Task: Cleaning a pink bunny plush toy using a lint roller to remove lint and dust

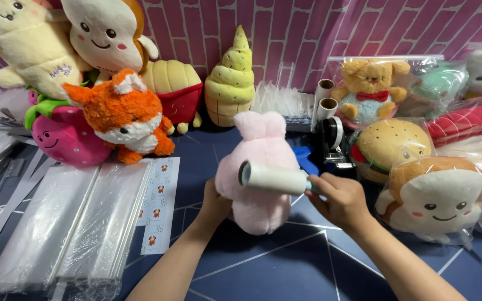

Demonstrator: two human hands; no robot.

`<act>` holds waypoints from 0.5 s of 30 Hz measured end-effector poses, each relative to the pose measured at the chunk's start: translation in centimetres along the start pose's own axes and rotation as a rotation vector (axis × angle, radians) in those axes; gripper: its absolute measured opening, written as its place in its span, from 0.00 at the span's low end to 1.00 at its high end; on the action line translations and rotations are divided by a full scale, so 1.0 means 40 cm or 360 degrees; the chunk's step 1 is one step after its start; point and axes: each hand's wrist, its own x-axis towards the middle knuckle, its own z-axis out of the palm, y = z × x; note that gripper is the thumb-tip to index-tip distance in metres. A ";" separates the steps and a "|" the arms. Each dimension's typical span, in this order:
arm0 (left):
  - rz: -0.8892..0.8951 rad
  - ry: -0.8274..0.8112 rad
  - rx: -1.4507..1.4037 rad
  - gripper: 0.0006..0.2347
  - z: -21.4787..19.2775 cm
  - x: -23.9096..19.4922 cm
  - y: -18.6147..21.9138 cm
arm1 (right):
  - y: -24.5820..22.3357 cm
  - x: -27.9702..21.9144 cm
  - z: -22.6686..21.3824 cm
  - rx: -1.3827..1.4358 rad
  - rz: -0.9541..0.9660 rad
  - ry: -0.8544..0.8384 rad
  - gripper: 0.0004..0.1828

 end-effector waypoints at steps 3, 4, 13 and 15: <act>-0.0003 -0.0014 0.0050 0.11 -0.002 0.000 0.064 | 0.036 0.059 -0.020 -0.0106 0.0060 -0.0025 0.11; 0.0001 -0.0013 0.0050 0.11 -0.005 0.004 0.060 | 0.042 0.067 -0.023 -0.0108 0.0058 -0.0022 0.11; -0.0169 -0.0002 -0.0118 0.12 -0.029 0.023 -0.026 | -0.044 0.056 -0.045 0.0074 0.0227 -0.0118 0.11; -0.0161 0.0082 -0.0072 0.12 -0.013 0.022 0.055 | -0.091 0.036 -0.034 0.0046 -0.0031 -0.0233 0.09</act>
